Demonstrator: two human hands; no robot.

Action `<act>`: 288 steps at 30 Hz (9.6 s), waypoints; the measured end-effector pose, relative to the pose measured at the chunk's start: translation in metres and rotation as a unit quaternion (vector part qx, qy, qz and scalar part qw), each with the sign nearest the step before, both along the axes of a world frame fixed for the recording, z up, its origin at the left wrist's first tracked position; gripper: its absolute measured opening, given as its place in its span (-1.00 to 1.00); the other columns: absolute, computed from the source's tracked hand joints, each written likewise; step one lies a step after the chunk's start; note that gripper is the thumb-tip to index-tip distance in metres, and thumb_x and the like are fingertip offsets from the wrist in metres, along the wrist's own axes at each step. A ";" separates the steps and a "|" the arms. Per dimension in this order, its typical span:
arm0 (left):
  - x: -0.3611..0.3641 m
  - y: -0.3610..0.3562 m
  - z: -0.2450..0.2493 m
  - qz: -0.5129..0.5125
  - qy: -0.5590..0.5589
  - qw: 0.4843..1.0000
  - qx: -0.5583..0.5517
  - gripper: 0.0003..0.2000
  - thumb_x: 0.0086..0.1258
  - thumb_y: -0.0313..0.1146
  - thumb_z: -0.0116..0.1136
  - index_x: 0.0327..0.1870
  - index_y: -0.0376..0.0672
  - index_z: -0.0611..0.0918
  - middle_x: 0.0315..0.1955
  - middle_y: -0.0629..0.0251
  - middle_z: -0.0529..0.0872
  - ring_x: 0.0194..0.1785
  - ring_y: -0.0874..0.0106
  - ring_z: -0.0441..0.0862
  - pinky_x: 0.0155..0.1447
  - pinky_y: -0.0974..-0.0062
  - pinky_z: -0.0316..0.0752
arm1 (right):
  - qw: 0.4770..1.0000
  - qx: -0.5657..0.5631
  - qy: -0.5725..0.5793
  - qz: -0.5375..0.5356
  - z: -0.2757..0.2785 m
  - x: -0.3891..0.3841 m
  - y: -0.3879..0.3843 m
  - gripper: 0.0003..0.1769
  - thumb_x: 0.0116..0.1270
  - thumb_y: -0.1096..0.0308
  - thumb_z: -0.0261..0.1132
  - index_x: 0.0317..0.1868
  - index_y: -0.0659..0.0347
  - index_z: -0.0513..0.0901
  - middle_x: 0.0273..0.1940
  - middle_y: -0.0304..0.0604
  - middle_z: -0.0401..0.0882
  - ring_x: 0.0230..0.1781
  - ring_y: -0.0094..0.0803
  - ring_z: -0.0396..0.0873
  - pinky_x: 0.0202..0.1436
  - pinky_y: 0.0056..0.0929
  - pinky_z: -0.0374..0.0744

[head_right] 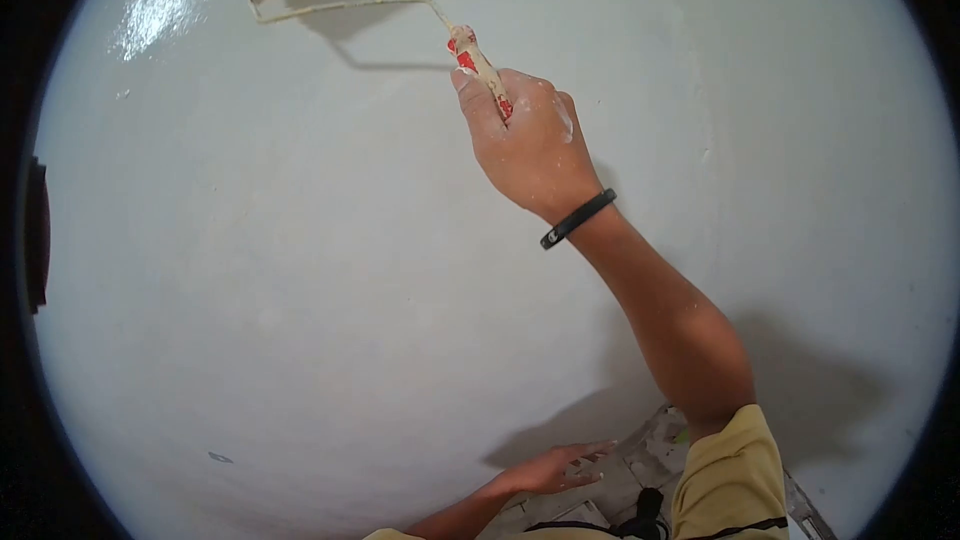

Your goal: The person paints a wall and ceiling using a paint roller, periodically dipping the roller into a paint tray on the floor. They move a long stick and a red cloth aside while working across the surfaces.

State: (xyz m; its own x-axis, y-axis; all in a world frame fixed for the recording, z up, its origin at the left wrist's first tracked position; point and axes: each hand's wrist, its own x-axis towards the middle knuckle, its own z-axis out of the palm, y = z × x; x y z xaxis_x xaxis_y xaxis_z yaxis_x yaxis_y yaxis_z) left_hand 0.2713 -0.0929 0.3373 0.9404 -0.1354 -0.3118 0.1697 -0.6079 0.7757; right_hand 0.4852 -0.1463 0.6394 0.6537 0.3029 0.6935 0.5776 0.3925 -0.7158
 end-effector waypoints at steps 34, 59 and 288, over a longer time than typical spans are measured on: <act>0.074 0.026 0.306 0.184 -0.412 0.876 -0.174 -0.35 0.40 -0.31 0.09 0.44 -0.34 0.12 0.34 -0.11 0.29 0.25 0.21 0.43 0.24 0.33 0.36 | 0.993 -0.016 -0.102 -0.052 0.015 0.008 0.012 -0.77 0.38 0.32 0.14 -0.35 0.33 0.49 -0.67 -0.01 0.40 -0.70 -0.15 0.39 -0.57 -0.28 0.35; 0.052 0.076 0.308 0.078 -0.072 0.990 -0.095 -0.41 0.37 -0.50 0.11 0.42 -0.23 0.22 0.32 0.10 0.37 0.26 0.29 0.46 0.27 0.34 0.39 | 0.981 -0.173 0.081 -0.040 -0.075 0.020 0.041 -0.74 0.38 0.26 0.18 -0.37 0.30 0.45 -0.68 0.04 0.42 -0.68 -0.02 0.48 -0.58 -0.27 0.38; -0.240 0.135 -0.120 0.868 0.021 0.475 -0.146 -0.61 0.28 -0.31 0.24 0.11 -0.25 0.56 -0.29 0.09 0.73 -0.41 0.44 0.66 -0.29 0.47 0.53 | 0.251 -0.861 -0.267 0.352 -0.474 -0.147 0.137 -0.56 0.32 0.15 0.12 -0.01 0.37 0.61 0.06 0.23 0.55 0.03 0.07 0.58 0.10 -0.08 0.58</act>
